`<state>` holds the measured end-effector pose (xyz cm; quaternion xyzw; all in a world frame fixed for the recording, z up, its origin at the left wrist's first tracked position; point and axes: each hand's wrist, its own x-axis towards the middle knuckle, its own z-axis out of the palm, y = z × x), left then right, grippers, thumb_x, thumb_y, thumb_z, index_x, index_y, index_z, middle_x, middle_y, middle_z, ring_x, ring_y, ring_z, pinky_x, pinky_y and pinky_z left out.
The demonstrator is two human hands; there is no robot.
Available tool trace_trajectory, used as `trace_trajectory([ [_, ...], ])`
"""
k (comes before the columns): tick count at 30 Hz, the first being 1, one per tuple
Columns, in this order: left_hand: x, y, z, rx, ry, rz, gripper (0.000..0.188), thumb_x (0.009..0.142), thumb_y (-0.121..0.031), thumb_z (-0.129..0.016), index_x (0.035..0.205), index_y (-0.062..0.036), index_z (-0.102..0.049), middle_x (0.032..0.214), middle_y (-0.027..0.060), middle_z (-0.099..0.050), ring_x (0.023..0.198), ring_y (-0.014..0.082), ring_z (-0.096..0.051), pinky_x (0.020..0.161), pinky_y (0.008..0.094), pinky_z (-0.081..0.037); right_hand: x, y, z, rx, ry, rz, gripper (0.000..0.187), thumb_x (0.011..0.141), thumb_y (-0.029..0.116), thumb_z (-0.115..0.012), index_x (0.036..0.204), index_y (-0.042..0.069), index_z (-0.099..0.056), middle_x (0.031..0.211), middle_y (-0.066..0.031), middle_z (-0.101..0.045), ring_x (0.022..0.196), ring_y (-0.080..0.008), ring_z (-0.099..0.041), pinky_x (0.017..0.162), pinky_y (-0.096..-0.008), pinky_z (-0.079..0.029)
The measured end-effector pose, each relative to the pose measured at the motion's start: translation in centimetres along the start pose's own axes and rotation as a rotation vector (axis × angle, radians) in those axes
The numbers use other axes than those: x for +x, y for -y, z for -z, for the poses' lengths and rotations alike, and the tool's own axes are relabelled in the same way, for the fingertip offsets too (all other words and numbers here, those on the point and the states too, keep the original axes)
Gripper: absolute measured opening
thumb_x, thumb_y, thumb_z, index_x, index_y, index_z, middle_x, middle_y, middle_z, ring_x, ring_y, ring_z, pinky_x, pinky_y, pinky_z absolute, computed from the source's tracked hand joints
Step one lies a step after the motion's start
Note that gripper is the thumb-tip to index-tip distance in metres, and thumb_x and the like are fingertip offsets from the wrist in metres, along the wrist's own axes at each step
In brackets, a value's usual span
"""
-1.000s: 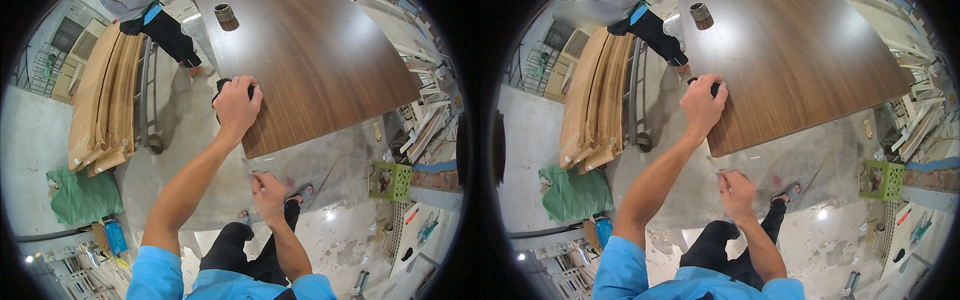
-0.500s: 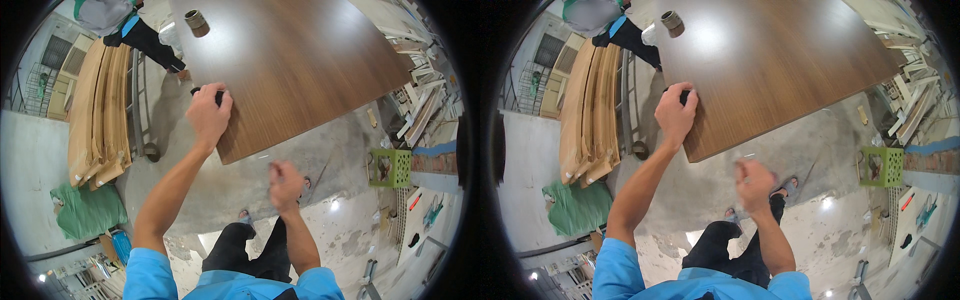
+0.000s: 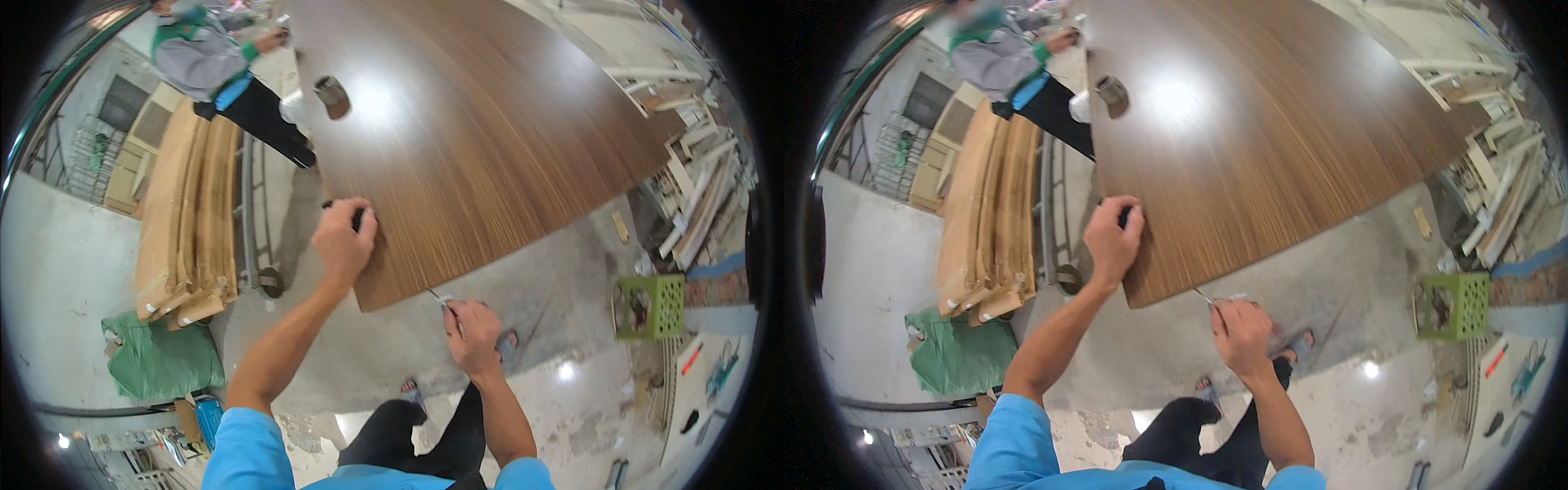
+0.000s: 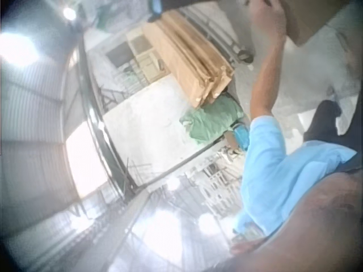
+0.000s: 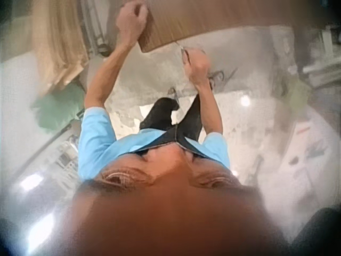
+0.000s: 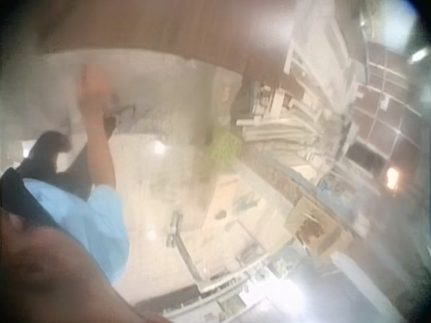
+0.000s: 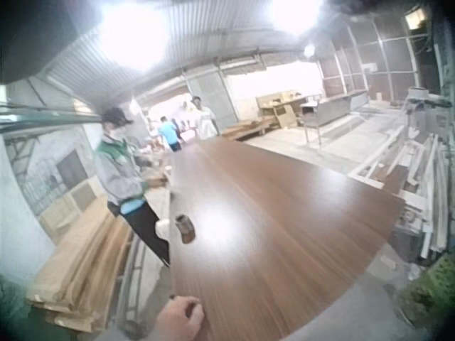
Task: The person applies a finish to a large wooden tabletop using a small brush and a cloth. They repeatedly dip the brush into a container, apply the finish to the table surface, and wipe the area with a cloth. Other people are present in the workshop, and one also wipes the table.
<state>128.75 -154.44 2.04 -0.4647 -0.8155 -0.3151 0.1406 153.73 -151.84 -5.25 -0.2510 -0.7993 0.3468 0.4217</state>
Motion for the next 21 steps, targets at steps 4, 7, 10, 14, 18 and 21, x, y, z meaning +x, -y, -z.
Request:
trace_trajectory([
  [4,0.0,-0.3,0.2,0.012,0.022,0.014,0.009,0.086,-0.017,-0.068,0.093,-0.01,-0.067,0.089,0.0053,-0.067,0.082,0.0255,-0.064,0.072,0.0376,-0.051,1.3,-2.0,1.2,-0.036,-0.281,-0.29,0.012,0.081,0.0,-0.069,0.092,0.003,-0.066,0.075,-0.0116,-0.062,0.065,-0.0279,-0.062,0.06,-0.0384,-0.048],
  [7,0.0,-0.5,0.2,0.014,0.01,0.016,0.009,0.086,-0.017,-0.067,0.092,-0.0101,-0.067,0.088,0.0046,-0.067,0.082,0.0252,-0.063,0.071,0.0376,-0.05,1.5,-3.6,2.6,-0.033,-0.358,-0.423,0.011,0.083,0.001,-0.068,0.093,0.002,-0.066,0.076,-0.0122,-0.063,0.065,-0.0277,-0.062,0.061,-0.0377,-0.048],
  [10,0.1,-0.5,0.2,0.027,0.014,0.012,0.008,0.086,-0.017,-0.067,0.092,-0.0102,-0.067,0.088,0.0041,-0.067,0.083,0.0249,-0.063,0.072,0.0372,-0.05,1.2,-3.7,2.8,-0.07,-0.214,-0.228,0.011,0.084,0.001,-0.068,0.095,0.002,-0.066,0.078,-0.0126,-0.064,0.066,-0.0268,-0.062,0.062,-0.0366,-0.048],
  [14,0.2,-0.5,0.3,0.031,0.062,0.032,0.01,0.088,-0.016,-0.065,0.094,-0.008,-0.067,0.087,0.0078,-0.066,0.084,0.0266,-0.064,0.075,0.0378,-0.05,2.6,-4.9,4.3,-0.093,-0.247,-0.195,0.01,0.086,0.002,-0.067,0.096,0.002,-0.065,0.079,-0.0131,-0.065,0.068,-0.0262,-0.062,0.063,-0.036,-0.048],
  [18,0.2,-0.5,0.6,0.057,0.043,0.017,0.01,0.087,-0.015,-0.066,0.094,-0.0081,-0.068,0.088,0.0078,-0.066,0.084,0.0268,-0.064,0.075,0.0375,-0.05,4.9,-7.6,8.4,-0.081,-0.424,-0.466,0.011,0.086,0.002,-0.067,0.096,0.002,-0.065,0.079,-0.0141,-0.065,0.069,-0.0292,-0.063,0.063,-0.0377,-0.049],
  [21,0.3,-0.4,0.4,0.052,0.079,-0.01,0.009,0.088,-0.013,-0.065,0.095,-0.0069,-0.068,0.087,0.01,-0.065,0.083,0.0279,-0.064,0.076,0.0378,-0.05,4.8,-8.1,9.5,-0.016,-0.391,-0.36,0.01,0.087,0.003,-0.067,0.097,0.002,-0.065,0.078,-0.0137,-0.065,0.07,-0.0284,-0.063,0.062,-0.0374,-0.049],
])
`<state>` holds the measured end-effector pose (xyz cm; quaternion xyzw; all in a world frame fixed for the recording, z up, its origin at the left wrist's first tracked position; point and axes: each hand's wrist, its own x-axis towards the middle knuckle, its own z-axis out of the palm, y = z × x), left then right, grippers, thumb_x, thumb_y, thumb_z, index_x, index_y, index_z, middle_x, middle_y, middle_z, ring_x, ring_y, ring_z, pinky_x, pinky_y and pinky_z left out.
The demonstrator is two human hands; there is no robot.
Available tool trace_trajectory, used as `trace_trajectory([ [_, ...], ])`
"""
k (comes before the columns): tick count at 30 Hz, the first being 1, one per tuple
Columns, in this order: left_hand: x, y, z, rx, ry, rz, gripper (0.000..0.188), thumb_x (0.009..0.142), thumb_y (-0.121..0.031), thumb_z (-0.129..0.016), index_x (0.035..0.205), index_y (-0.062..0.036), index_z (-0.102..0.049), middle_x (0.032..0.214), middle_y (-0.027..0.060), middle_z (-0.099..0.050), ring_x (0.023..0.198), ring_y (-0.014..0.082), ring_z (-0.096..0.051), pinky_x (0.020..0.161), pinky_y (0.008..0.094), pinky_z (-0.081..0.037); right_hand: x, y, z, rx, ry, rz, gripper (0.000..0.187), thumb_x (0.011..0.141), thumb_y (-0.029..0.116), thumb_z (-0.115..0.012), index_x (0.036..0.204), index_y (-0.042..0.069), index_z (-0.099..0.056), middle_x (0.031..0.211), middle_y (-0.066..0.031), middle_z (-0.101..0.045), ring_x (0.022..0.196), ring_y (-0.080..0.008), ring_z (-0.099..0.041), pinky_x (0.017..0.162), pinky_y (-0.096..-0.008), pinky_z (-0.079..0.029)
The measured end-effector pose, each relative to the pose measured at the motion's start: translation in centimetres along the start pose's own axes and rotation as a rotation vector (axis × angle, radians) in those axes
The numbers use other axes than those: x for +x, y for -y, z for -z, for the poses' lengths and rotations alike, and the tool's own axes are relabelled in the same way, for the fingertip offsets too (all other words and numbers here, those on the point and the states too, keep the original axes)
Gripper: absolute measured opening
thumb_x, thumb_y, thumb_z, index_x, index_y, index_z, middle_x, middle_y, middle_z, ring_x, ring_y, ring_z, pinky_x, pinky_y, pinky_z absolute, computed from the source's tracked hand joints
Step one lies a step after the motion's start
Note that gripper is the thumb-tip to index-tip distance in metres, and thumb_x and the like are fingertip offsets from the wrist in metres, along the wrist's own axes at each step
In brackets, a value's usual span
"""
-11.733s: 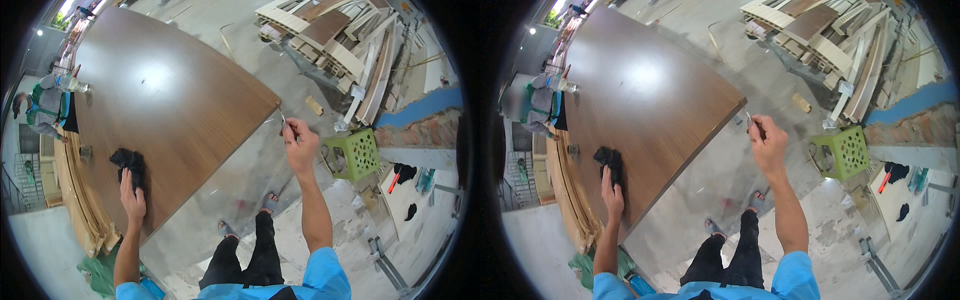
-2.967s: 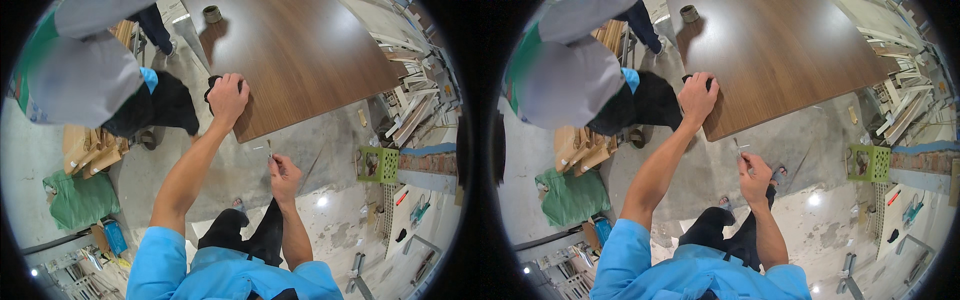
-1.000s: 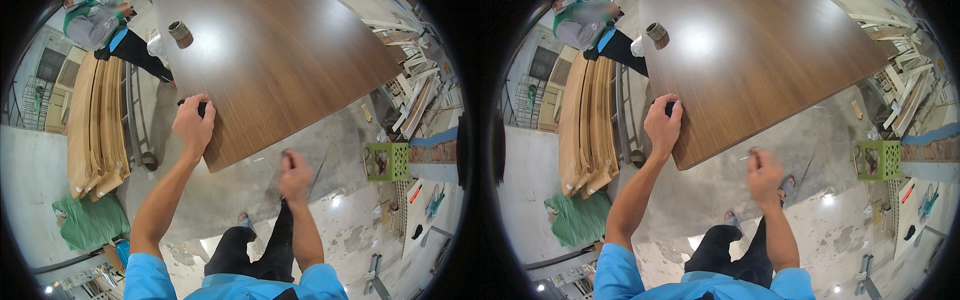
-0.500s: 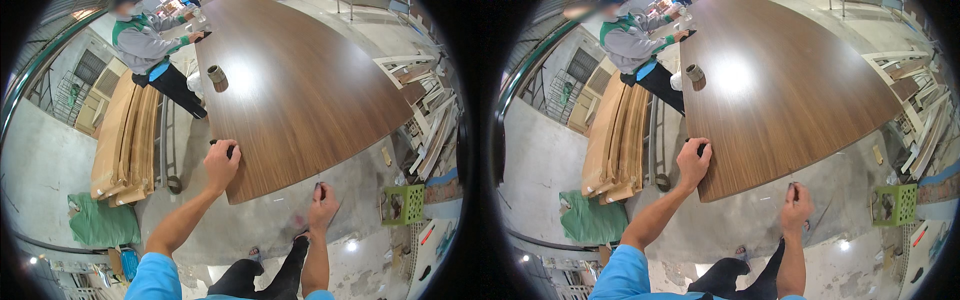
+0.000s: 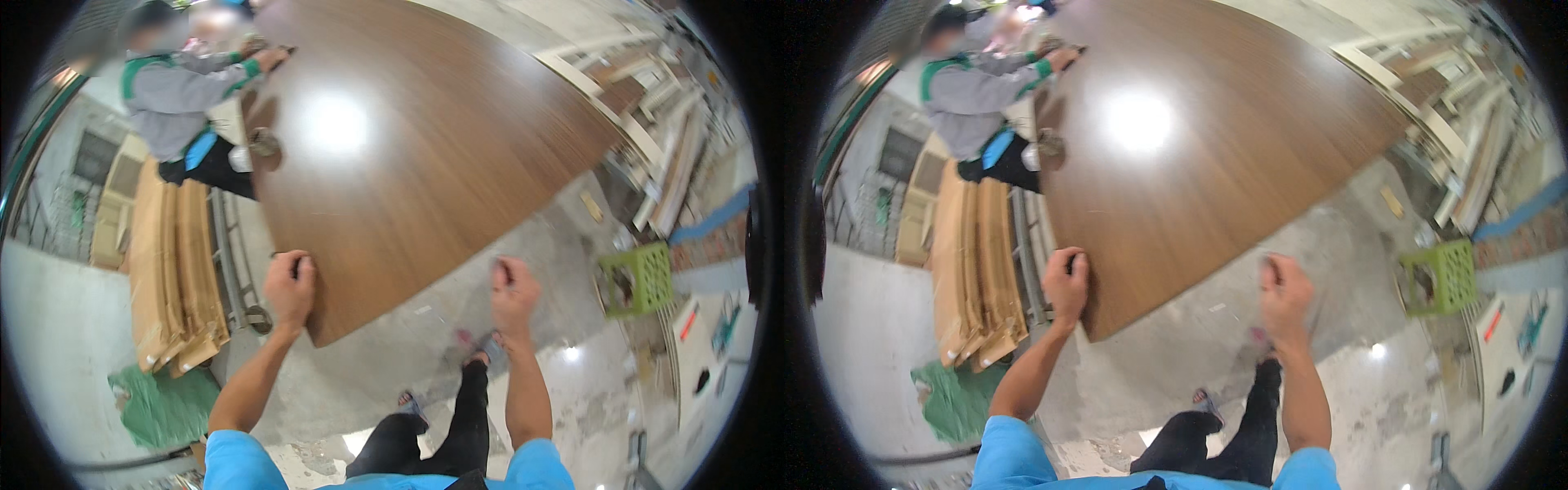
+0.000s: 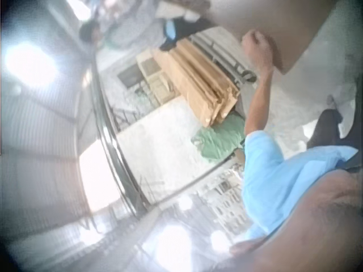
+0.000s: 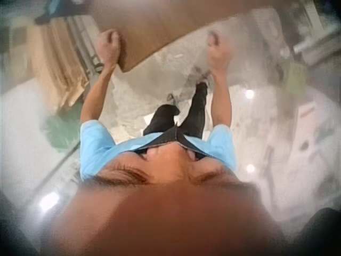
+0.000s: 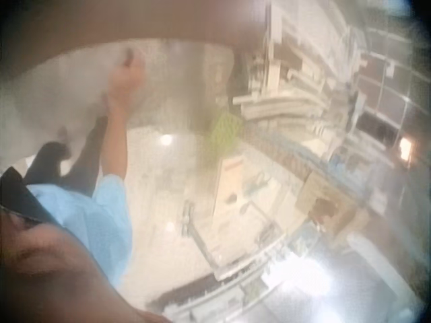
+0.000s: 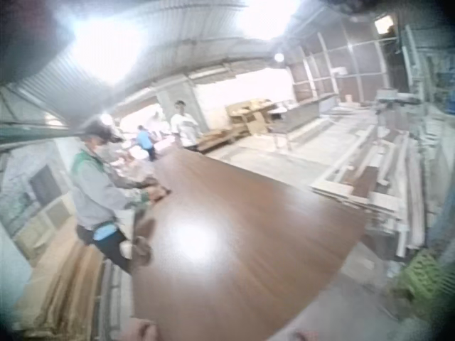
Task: The person applies a finish to a large wooden tabletop using a small brush and a cloth. They repeatedly dip the brush into a container, apply the finish to the table surface, and wipe the area with a cloth. Other people are present in the workshop, and one also wipes the table.
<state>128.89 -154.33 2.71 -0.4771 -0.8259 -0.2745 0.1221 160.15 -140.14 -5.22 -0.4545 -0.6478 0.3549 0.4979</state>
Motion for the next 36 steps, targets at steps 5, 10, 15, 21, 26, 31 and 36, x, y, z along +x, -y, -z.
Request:
trace_trajectory([
  [5,-0.1,0.0,-0.1,-0.05,0.0,0.013,0.01,0.09,-0.011,-0.064,0.094,-0.0021,-0.066,0.084,0.0101,-0.063,0.077,0.0252,-0.062,0.072,0.0343,-0.05,2.0,-1.6,1.5,-0.076,0.092,0.083,0.009,0.087,0.003,-0.067,0.095,0.003,-0.066,0.077,-0.0125,-0.064,0.068,-0.0257,-0.063,0.061,-0.0346,-0.048],
  [10,-0.2,0.2,0.1,0.019,0.029,0.068,0.016,0.09,-0.013,-0.063,0.102,-0.0019,-0.064,0.095,0.0105,-0.063,0.094,0.0267,-0.06,0.083,0.0383,-0.048,4.0,-3.0,3.0,-0.087,-0.025,-0.075,0.007,0.088,0.003,-0.067,0.094,0.001,-0.066,0.072,-0.0111,-0.061,0.063,-0.02,-0.06,0.059,-0.031,-0.047],
  [15,-0.4,0.5,0.1,0.039,0.029,0.122,0.029,0.09,-0.015,-0.062,0.116,-0.0014,-0.059,0.121,0.014,-0.058,0.117,0.0324,-0.054,0.1,0.0429,-0.042,3.6,-3.4,3.3,-0.092,0.164,0.239,0.01,0.084,0.004,-0.07,0.093,0.004,-0.067,0.077,-0.011,-0.064,0.064,-0.0239,-0.062,0.059,-0.0338,-0.048],
  [21,-0.3,0.7,0.1,0.05,0.102,0.129,0.031,0.092,-0.016,-0.06,0.118,-0.0007,-0.058,0.127,0.015,-0.056,0.122,0.0329,-0.051,0.104,0.044,-0.04,4.2,-3.2,3.8,-0.06,0.052,0.006,0.012,0.08,0.003,-0.072,0.09,0.005,-0.066,0.076,-0.0104,-0.065,0.063,-0.0264,-0.062,0.059,-0.035,-0.049],
  [26,-0.4,0.8,0.2,0.075,0.123,0.118,0.029,0.092,-0.016,-0.059,0.117,-0.0001,-0.058,0.126,0.015,-0.056,0.12,0.0323,-0.051,0.105,0.043,-0.039,3.2,-2.8,3.7,-0.055,0.191,0.201,0.01,0.081,0.004,-0.072,0.089,0.005,-0.067,0.076,-0.0103,-0.065,0.064,-0.0242,-0.063,0.059,-0.034,-0.049],
  [31,-0.4,0.8,0.1,0.076,0.105,0.142,0.028,0.093,-0.015,-0.058,0.116,0.0005,-0.058,0.125,0.0147,-0.057,0.119,0.032,-0.052,0.105,0.042,-0.038,7.1,-5.1,5.9,-0.095,-0.009,-0.095,0.01,0.081,0.002,-0.071,0.09,0.004,-0.067,0.076,-0.0105,-0.064,0.065,-0.0263,-0.063,0.06,-0.0334,-0.049],
  [36,-0.5,1.0,0.2,0.073,0.108,0.126,0.029,0.092,-0.014,-0.058,0.116,0.002,-0.058,0.124,0.0157,-0.057,0.119,0.0323,-0.051,0.106,0.042,-0.038,8.0,-4.8,6.5,-0.031,0.17,0.273,0.007,0.085,0.0,-0.067,0.091,-0.001,-0.066,0.074,-0.0107,-0.063,0.063,-0.018,-0.06,0.059,-0.0293,-0.046],
])
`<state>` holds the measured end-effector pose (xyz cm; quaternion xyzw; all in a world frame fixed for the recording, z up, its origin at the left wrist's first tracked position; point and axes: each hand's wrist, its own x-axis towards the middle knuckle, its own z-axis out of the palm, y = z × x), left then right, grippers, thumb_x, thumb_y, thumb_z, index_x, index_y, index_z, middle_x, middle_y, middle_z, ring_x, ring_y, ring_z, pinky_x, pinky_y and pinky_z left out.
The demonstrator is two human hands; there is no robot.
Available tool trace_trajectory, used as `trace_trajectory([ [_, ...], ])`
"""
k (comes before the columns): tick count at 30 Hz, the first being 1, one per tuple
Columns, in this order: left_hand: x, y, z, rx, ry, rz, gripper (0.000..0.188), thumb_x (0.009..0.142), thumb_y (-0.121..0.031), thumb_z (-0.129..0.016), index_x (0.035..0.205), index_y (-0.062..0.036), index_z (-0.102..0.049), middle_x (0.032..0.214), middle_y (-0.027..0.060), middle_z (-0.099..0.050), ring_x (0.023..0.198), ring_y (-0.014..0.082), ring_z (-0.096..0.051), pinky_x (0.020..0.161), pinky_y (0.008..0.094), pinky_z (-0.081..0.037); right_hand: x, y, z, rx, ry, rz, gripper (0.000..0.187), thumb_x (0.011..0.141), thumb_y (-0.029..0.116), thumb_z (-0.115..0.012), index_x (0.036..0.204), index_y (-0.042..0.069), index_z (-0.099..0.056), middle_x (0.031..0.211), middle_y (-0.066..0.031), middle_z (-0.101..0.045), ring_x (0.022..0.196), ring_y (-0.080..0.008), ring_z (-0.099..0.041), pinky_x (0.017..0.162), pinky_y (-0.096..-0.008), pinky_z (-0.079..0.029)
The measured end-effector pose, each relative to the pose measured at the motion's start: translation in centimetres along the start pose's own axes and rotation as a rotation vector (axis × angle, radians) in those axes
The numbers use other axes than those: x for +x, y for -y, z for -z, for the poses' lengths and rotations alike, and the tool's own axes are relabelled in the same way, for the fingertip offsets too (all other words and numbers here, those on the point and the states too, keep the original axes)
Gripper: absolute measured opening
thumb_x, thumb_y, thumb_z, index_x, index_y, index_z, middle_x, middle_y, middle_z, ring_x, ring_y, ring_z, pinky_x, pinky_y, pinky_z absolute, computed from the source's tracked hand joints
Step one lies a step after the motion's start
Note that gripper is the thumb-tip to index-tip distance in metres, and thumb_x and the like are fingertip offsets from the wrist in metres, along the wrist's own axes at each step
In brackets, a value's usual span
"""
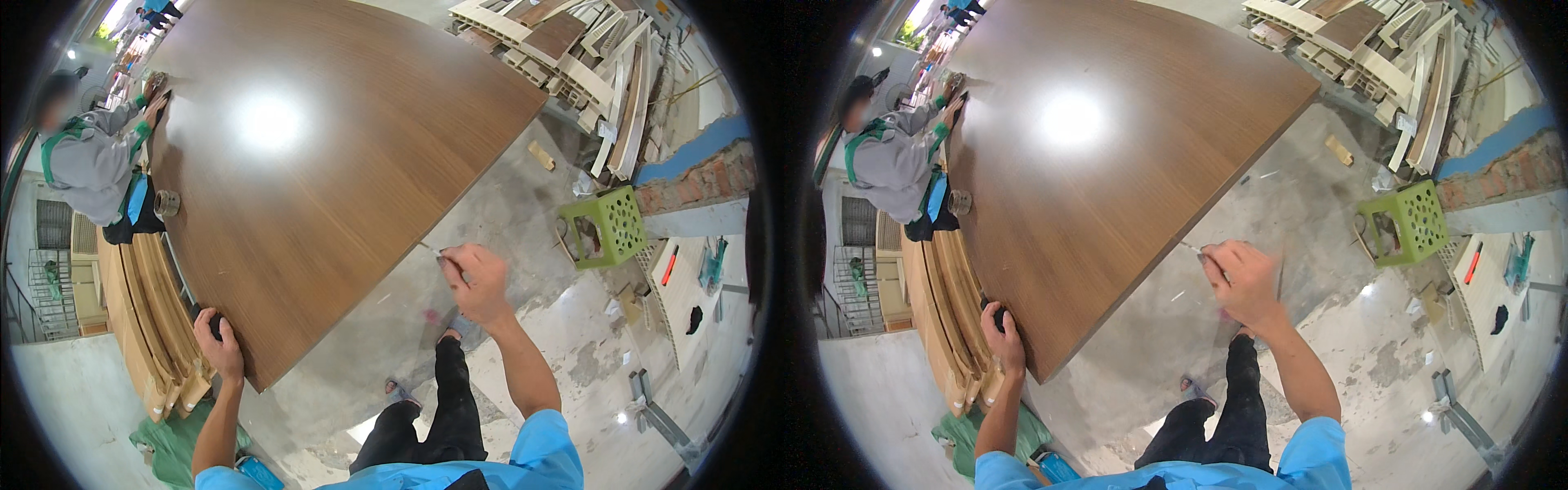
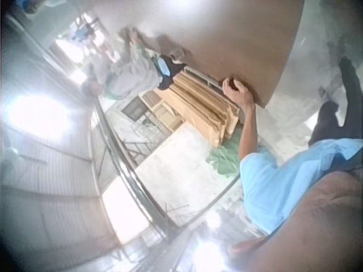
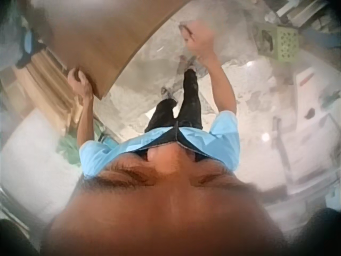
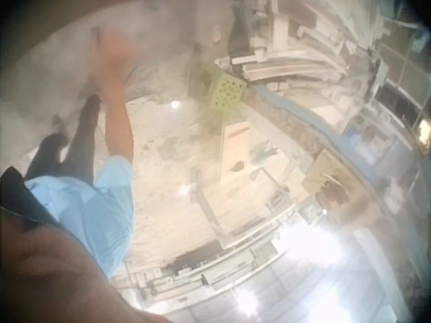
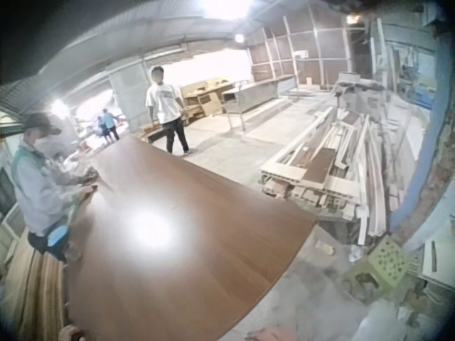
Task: The person applies a finish to a large wooden tabletop using a small brush and a cloth. They repeatedly dip the brush into a container, apply the finish to the table surface, and wipe the area with a cloth. Other people are present in the workshop, and one also wipes the table.
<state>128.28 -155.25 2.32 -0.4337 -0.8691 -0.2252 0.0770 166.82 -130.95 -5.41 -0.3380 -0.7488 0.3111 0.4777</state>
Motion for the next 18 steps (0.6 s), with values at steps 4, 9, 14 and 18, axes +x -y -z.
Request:
trace_trajectory([
  [4,-0.2,0.5,0.2,0.037,0.02,-0.005,0.028,0.093,-0.012,-0.056,0.117,0.0032,-0.057,0.124,0.0177,-0.057,0.121,0.033,-0.05,0.108,0.0427,-0.035,1.8,-2.7,1.2,-0.05,-0.19,-0.272,0.008,0.084,0.0,-0.068,0.092,0.001,-0.066,0.074,-0.0109,-0.063,0.064,-0.0203,-0.06,0.059,-0.0304,-0.047],
  [9,-0.2,1.0,0.3,0.127,0.004,0.034,0.035,0.094,-0.015,-0.056,0.125,0.0034,-0.055,0.129,0.0193,-0.055,0.128,0.0348,-0.048,0.112,0.0419,-0.033,3.2,-5.1,3.2,-0.012,-0.242,-0.223,0.006,0.086,0.002,-0.067,0.092,0.003,-0.066,0.073,-0.0108,-0.063,0.06,-0.0217,-0.06,0.055,-0.032,-0.046],
  [14,-0.4,0.9,0.2,0.063,0.03,0.121,0.047,0.1,-0.022,-0.05,0.138,0.006,-0.046,0.143,0.0213,-0.048,0.135,0.0348,-0.044,0.114,0.0424,-0.031,6.3,-7.9,5.9,-0.131,-0.24,-0.225,0.005,0.088,0.003,-0.065,0.093,0.002,-0.066,0.069,-0.0077,-0.061,0.06,-0.014,-0.058,0.055,-0.0282,-0.044],
  [18,-0.2,1.7,-0.1,0.105,0.036,0.15,0.054,0.102,-0.027,-0.046,0.143,0.0076,-0.041,0.15,0.0231,-0.043,0.14,0.035,-0.039,0.116,0.0421,-0.029,10.1,-12.7,9.3,-0.024,-0.46,-0.415,0.006,0.089,0.004,-0.066,0.094,0.001,-0.066,0.068,-0.0026,-0.059,0.06,-0.0081,-0.051,0.056,-0.0257,-0.04],
])
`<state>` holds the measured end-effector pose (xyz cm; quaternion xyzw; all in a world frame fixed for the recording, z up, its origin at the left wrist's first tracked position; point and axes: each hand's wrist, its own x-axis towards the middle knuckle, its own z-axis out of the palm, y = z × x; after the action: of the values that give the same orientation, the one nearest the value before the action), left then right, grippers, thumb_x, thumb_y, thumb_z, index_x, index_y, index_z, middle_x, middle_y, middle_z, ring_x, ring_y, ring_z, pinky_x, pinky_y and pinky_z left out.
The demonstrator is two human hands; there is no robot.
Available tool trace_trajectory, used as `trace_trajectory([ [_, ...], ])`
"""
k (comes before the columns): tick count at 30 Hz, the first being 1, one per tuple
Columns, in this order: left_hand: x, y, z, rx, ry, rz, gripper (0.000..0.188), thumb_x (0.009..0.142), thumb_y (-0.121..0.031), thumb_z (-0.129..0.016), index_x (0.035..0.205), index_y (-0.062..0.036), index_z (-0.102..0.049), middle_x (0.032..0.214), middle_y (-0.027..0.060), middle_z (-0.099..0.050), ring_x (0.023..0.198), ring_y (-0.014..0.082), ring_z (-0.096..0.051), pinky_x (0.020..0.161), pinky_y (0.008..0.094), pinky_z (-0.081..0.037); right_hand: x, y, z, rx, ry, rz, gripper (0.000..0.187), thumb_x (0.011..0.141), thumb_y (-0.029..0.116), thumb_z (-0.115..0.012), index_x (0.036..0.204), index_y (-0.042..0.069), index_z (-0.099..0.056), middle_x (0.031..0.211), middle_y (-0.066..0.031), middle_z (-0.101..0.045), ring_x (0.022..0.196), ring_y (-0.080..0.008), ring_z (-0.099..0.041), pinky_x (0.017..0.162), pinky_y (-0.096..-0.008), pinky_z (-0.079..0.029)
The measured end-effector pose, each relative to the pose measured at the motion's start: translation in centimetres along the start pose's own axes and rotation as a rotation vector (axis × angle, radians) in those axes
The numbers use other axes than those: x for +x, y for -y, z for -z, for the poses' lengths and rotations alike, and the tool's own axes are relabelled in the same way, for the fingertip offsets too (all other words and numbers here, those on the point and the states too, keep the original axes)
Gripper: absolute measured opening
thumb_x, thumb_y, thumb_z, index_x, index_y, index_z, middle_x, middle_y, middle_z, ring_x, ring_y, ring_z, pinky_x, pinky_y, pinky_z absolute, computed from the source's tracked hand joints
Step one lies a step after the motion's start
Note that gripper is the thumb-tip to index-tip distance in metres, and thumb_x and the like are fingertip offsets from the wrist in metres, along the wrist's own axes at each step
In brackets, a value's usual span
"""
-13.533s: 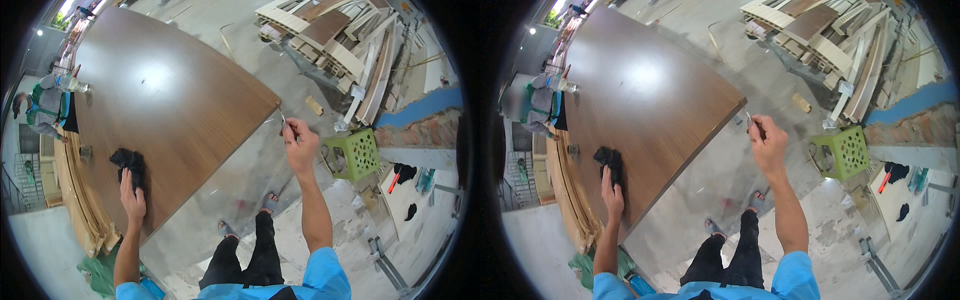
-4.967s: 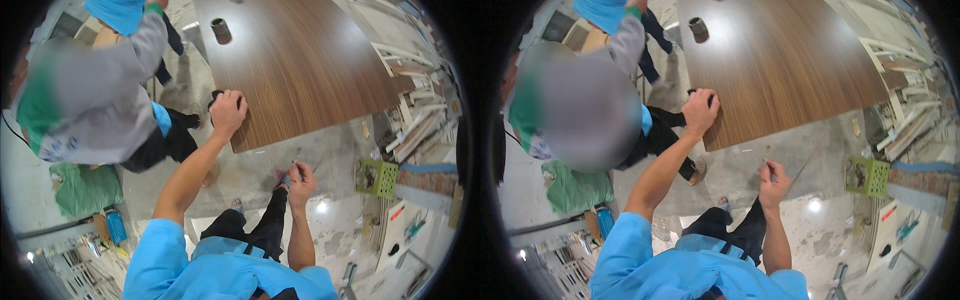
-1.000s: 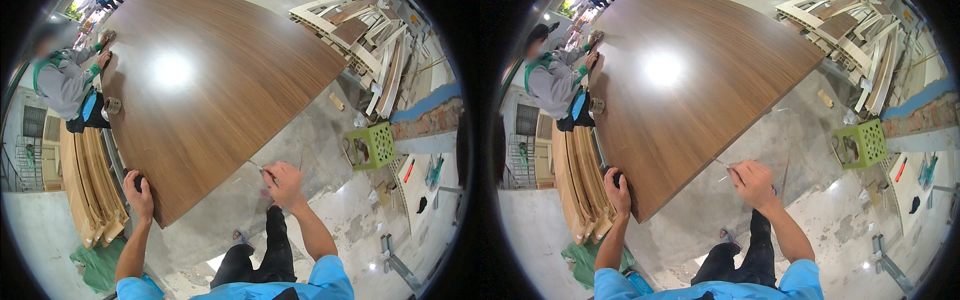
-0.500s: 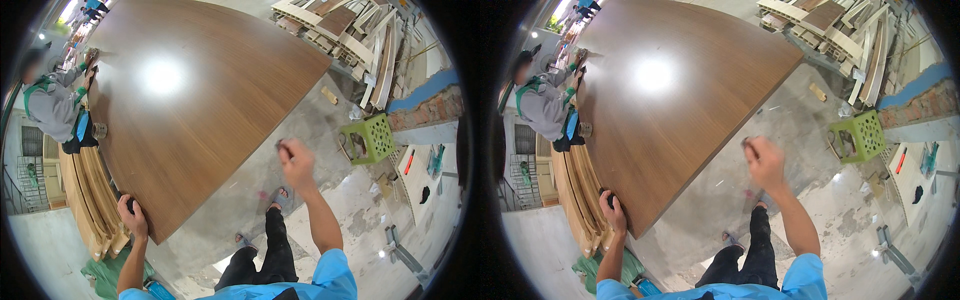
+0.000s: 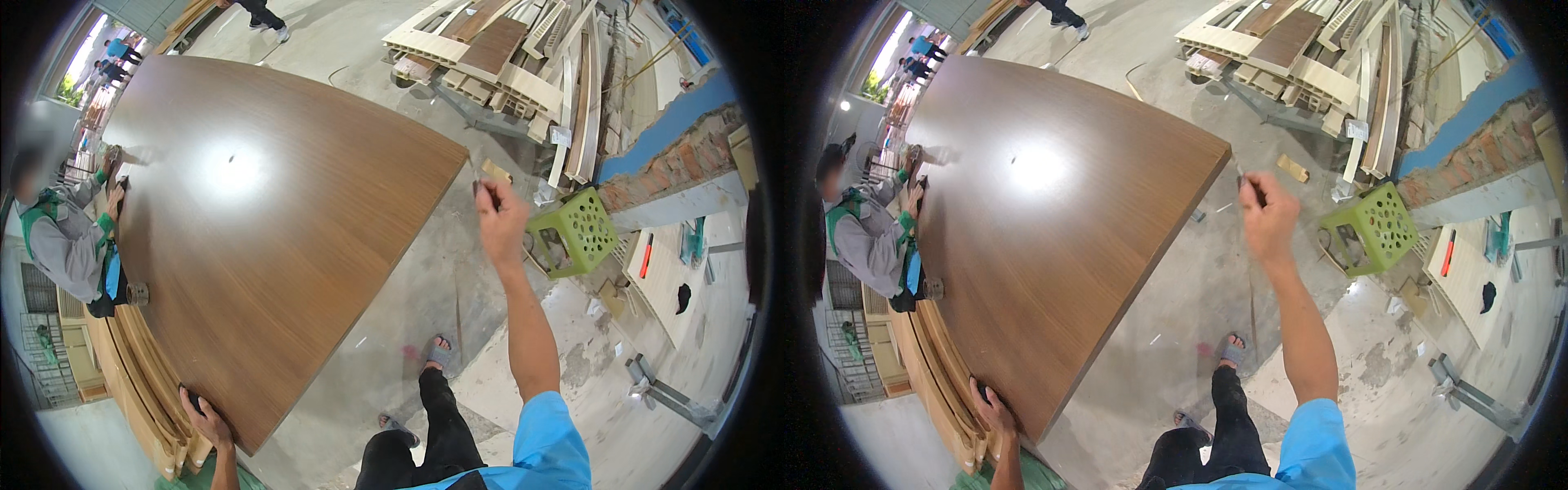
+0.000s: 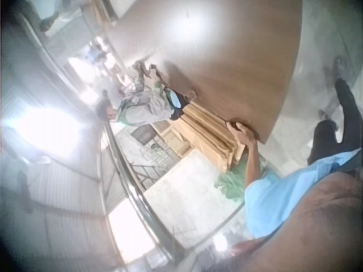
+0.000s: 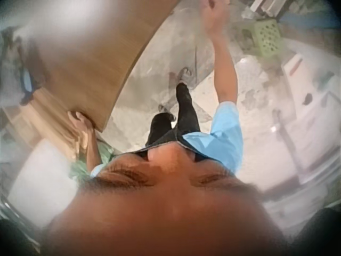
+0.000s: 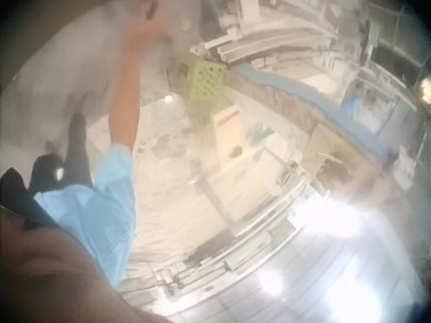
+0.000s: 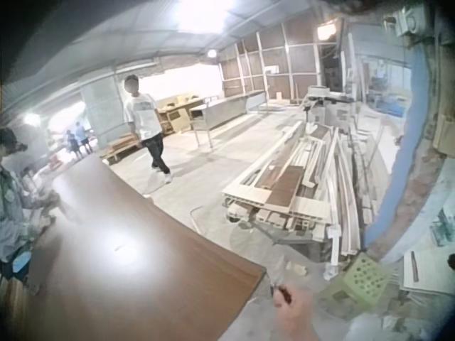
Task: The person applies a finish to a large wooden tabletop using a small brush and a cloth. They repeatedly dip the brush into a container, apply the finish to the table surface, and wipe the area with a cloth. Other people are present in the workshop, and one also wipes the table.
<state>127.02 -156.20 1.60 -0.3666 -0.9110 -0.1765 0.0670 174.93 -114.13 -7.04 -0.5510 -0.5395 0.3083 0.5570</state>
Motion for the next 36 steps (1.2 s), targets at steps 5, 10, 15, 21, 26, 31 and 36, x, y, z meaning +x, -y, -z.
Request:
trace_trajectory([
  [5,-0.2,0.1,0.6,-0.018,0.055,-0.096,0.046,0.105,-0.021,-0.04,0.139,0.0098,-0.046,0.148,0.0246,-0.046,0.138,0.037,-0.043,0.115,0.0425,-0.032,0.7,-1.7,1.5,0.156,-0.018,-0.088,0.008,0.091,0.006,-0.065,0.094,-0.001,-0.066,0.069,-0.0001,-0.059,0.063,-0.0074,-0.049,0.059,-0.024,-0.04],
  [10,-6.9,-6.5,1.5,-0.471,0.265,-0.507,0.039,0.105,-0.017,-0.041,0.127,0.0107,-0.056,0.142,0.0298,-0.05,0.131,0.0363,-0.053,0.11,0.0445,-0.04,-4.2,-4.6,3.4,-0.016,0.022,-0.265,0.01,0.093,0.008,-0.065,0.092,-0.002,-0.065,0.071,-0.0004,-0.061,0.064,-0.0077,-0.051,0.059,-0.0249,-0.042],
  [15,-6.0,-19.4,-2.6,0.129,0.368,-0.972,0.051,0.074,-0.001,-0.067,0.123,0.0121,-0.059,0.136,0.0337,-0.054,0.1,0.0423,-0.067,0.085,0.0476,-0.055,-10.9,-8.3,7.8,0.012,-0.051,-0.583,0.011,0.096,0.009,-0.061,0.093,-0.002,-0.064,0.073,-0.001,-0.059,0.064,-0.0085,-0.051,0.057,-0.0255,-0.042],
  [21,-1.2,-43.9,-13.4,0.013,0.104,-1.262,0.055,0.084,-0.008,-0.057,0.136,0.0093,-0.051,0.153,0.0259,-0.039,0.119,0.0345,-0.061,0.102,0.0424,-0.049,-17.3,-9.1,9.2,0.165,-0.136,-0.693,0.011,0.097,0.01,-0.061,0.095,0.0,-0.063,0.072,-0.0001,-0.057,0.062,-0.007,-0.048,0.055,-0.0232,-0.041],
  [26,-0.6,-56.9,-19.3,-0.162,-0.085,-1.043,0.053,0.085,-0.012,-0.056,0.134,0.0079,-0.054,0.149,0.0226,-0.045,0.124,0.0348,-0.057,0.105,0.046,-0.045,-17.9,-8.0,8.7,0.166,-0.144,-0.694,0.012,0.098,0.012,-0.062,0.091,0.002,-0.061,0.068,0.0016,-0.053,0.059,-0.0064,-0.046,0.052,-0.0228,-0.037],
  [31,-2.0,-50.6,-16.4,-0.266,-0.117,-0.915,0.049,0.085,-0.013,-0.057,0.131,0.0033,-0.058,0.139,0.0159,-0.057,0.124,0.0314,-0.057,0.104,0.0446,-0.043,-16.5,-7.6,9.7,0.164,-0.081,-0.602,0.014,0.097,0.014,-0.062,0.093,0.001,-0.061,0.07,0.0012,-0.053,0.061,-0.0065,-0.046,0.055,-0.0222,-0.038],
  [36,-5.4,-35.0,-10.8,-0.084,0.013,-0.856,0.046,0.082,-0.011,-0.061,0.127,-0.0015,-0.064,0.133,0.0111,-0.062,0.126,0.0277,-0.059,0.096,0.0428,-0.047,-17.5,-6.8,9.3,0.139,0.017,-0.574,0.013,0.098,0.014,-0.061,0.093,0.001,-0.061,0.071,0.0019,-0.053,0.061,-0.0059,-0.046,0.055,-0.0221,-0.038],
])
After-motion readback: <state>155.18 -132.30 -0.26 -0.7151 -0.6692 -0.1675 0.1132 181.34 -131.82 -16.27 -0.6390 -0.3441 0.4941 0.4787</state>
